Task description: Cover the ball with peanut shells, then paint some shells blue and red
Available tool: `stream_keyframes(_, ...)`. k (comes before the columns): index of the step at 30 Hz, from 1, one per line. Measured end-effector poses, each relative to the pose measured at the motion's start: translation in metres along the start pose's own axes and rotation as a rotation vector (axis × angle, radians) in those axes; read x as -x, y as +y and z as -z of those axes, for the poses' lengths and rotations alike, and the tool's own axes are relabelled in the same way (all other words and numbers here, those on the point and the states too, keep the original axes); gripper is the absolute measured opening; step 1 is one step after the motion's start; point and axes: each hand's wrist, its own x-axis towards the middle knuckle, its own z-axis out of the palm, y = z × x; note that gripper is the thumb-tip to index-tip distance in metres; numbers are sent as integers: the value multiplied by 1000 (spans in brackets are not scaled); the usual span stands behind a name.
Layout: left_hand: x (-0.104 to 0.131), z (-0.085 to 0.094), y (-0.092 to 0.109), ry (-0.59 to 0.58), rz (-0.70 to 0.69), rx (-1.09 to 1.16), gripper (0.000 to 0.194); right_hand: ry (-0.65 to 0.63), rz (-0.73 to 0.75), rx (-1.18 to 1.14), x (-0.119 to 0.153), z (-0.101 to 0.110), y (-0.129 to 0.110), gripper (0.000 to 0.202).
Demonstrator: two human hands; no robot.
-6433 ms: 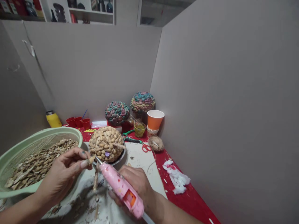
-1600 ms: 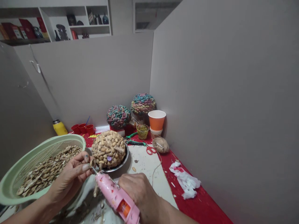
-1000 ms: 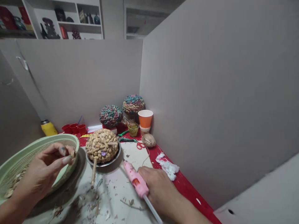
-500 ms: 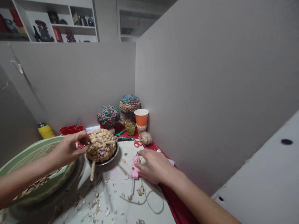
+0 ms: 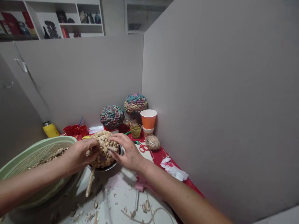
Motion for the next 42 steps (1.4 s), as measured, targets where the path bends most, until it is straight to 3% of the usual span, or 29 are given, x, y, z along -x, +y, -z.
stream_keyframes(13,1,-8,-10,2,-42,-90,17,66,51,-42,-2,-8,-2,13)
stream_keyframes(16,2,-9,-11,0,-65,-121,17,47,51,-6,-1,-8,-2,24)
stream_keyframes(21,0,-10,-11,-29,-152,-260,15,-72,74,40,-3,-9,6,64)
stream_keyframes(24,-2,-10,-13,-33,-179,-232,15,-122,50,6,-6,-13,12,73)
stream_keyframes(32,0,-5,-13,-12,-164,12,12,-103,-45,-44,-7,-20,11,78)
stream_keyframes(42,2,-9,-13,7,-39,-11,10,40,-134,-20,-6,-33,4,73)
